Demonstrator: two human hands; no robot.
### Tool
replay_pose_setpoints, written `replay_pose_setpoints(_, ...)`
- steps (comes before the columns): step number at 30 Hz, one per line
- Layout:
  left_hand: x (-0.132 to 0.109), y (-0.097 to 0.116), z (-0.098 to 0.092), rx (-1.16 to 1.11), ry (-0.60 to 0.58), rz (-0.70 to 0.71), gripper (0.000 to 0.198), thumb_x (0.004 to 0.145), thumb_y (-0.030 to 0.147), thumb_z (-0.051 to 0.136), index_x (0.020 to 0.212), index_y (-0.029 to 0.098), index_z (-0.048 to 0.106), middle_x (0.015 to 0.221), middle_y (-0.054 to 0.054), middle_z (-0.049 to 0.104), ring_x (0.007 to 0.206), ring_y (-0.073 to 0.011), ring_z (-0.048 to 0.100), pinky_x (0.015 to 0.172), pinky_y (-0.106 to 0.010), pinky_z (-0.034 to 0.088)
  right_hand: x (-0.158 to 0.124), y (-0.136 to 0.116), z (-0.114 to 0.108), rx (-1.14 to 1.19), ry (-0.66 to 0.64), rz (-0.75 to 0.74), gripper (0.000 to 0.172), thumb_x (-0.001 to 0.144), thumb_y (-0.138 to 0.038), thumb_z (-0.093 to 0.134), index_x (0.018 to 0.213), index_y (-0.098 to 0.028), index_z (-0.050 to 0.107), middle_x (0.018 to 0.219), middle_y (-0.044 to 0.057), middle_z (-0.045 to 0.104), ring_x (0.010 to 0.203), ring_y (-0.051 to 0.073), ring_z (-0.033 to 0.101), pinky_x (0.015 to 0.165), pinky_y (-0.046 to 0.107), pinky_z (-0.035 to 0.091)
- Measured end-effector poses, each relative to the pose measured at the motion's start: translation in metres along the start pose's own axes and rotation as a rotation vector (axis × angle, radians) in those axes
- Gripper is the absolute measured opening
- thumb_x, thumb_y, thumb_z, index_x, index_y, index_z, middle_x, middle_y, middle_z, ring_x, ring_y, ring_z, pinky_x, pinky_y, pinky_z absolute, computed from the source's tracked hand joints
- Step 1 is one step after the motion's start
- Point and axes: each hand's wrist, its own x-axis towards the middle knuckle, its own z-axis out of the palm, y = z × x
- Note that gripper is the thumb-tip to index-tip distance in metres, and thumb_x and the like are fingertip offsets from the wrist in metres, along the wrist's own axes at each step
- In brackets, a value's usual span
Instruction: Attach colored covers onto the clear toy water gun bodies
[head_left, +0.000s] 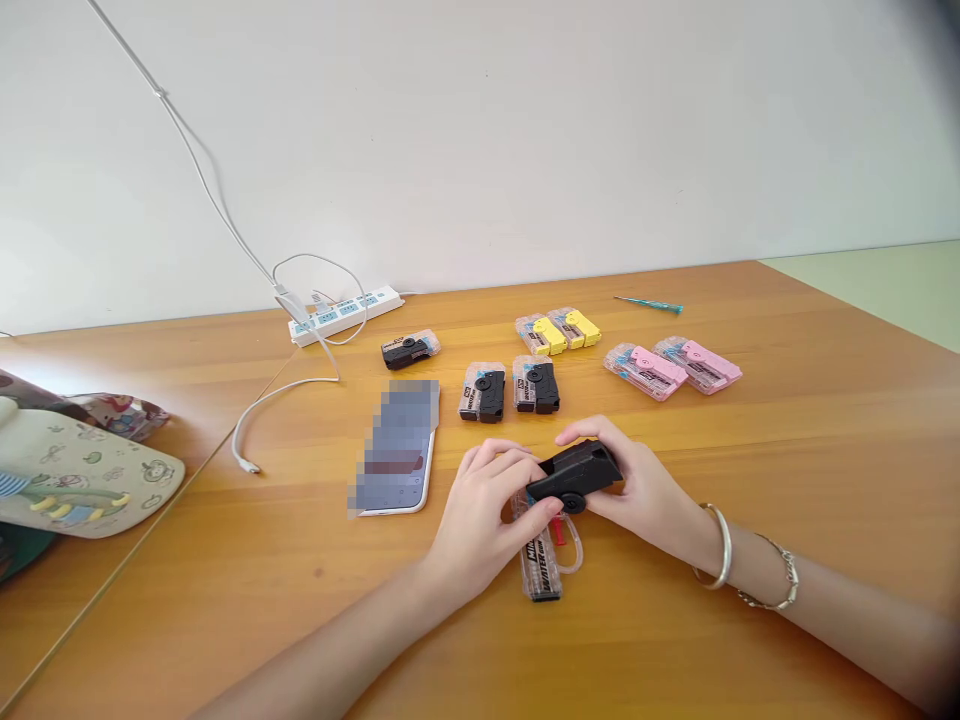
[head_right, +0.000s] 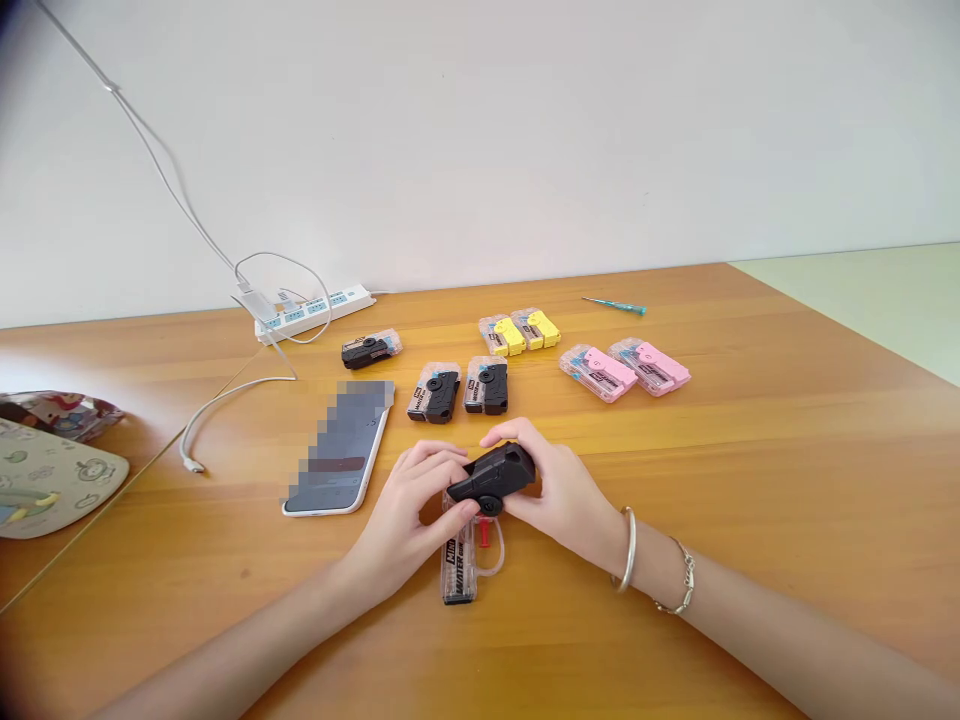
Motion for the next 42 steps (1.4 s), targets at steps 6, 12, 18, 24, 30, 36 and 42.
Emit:
replay_pose_setpoints(6,0.001,0.0,-0.002,-0.219,0.07,-0.148,0.02,0.087,0.03,0.048,0.076,0.019,0.061,0.081,-0.003,0.063,0.087,-0.02,0.053,0.08,-0.031,0.041,0.002,0.0,-0.006,-0.038,0.209,-0.047,0.022,0.08,-0.019,0.055,0.098,-0.024,0.043,0.08,-0.001,0.063,0.067,0.014,0.064,0.064,0.029,0.053)
replay_pose_setpoints(12,0.0,0.0,-0.001,-0.272,0.045,-0.144,0.021,0.086,0.03,0.05,0.084,0.021,0.069,0.084,-0.002,0.067,0.089,-0.0204,0.055,0.081,-0.03,0.042,-0.002,-0.001,-0.008,-0.478,0.135,-0.345,0.006,0.084,-0.02,0.052,0.09,-0.022,0.051,0.083,0.002,0.068,0.073,0.016,0.065,0.064,0.028,0.049)
replay_pose_setpoints(18,0.0,0.001,0.001,-0.251,0.041,-0.133,0.023,0.087,0.028,0.048,0.085,0.02,0.069,0.083,-0.003,0.067,0.087,-0.02,0.055,0.078,-0.03,0.042,-0.001,-0.009,-0.003,-0.66,0.088,-0.406,0.014,0.085,-0.03,0.052,0.092,-0.018,0.056,0.08,0.004,0.067,0.07,0.017,0.06,0.062,0.028,0.044)
replay_pose_setpoints(24,0.0,0.001,0.003,-0.136,0.042,-0.158,0.03,0.087,0.031,0.044,0.065,0.017,0.059,0.06,0.001,0.053,0.063,-0.0143,0.046,0.061,-0.025,0.036,0.001,-0.019,0.0,-0.842,0.113,-0.449,0.021,0.088,-0.03,0.046,0.076,-0.017,0.056,0.058,0.0,0.056,0.055,0.015,0.05,0.055,0.027,0.034)
replay_pose_setpoints(30,0.0,-0.005,0.007,-0.175,0.091,-0.159,0.033,0.087,0.03,0.043,0.057,0.017,0.045,0.057,0.002,0.047,0.063,-0.0133,0.042,0.061,-0.024,0.033,0.006,-0.03,0.008,-1.05,0.109,-0.466,0.023,0.087,-0.022,0.041,0.069,-0.016,0.053,0.054,0.0,0.051,0.049,0.015,0.046,0.054,0.028,0.029)
replay_pose_setpoints(36,-0.001,-0.008,0.008,-0.24,0.113,-0.237,0.032,0.086,0.033,0.041,0.058,0.017,0.043,0.06,0.002,0.043,0.063,-0.0129,0.039,0.06,-0.024,0.031,0.014,-0.033,0.02,-1.219,0.099,-0.462,0.02,0.082,-0.014,0.039,0.065,-0.017,0.05,0.05,0.0,0.049,0.046,0.015,0.046,0.051,0.029,0.022)
replay_pose_setpoints(42,-0.001,-0.007,0.006,-0.232,0.125,-0.267,0.031,0.086,0.031,0.04,0.059,0.017,0.042,0.061,0.002,0.045,0.064,-0.0133,0.04,0.06,-0.025,0.031,0.017,-0.035,0.027,-1.338,0.044,-0.498,0.013,0.075,-0.012,0.048,0.062,-0.016,0.049,0.049,0.0,0.048,0.042,0.015,0.044,0.048,0.03,0.018)
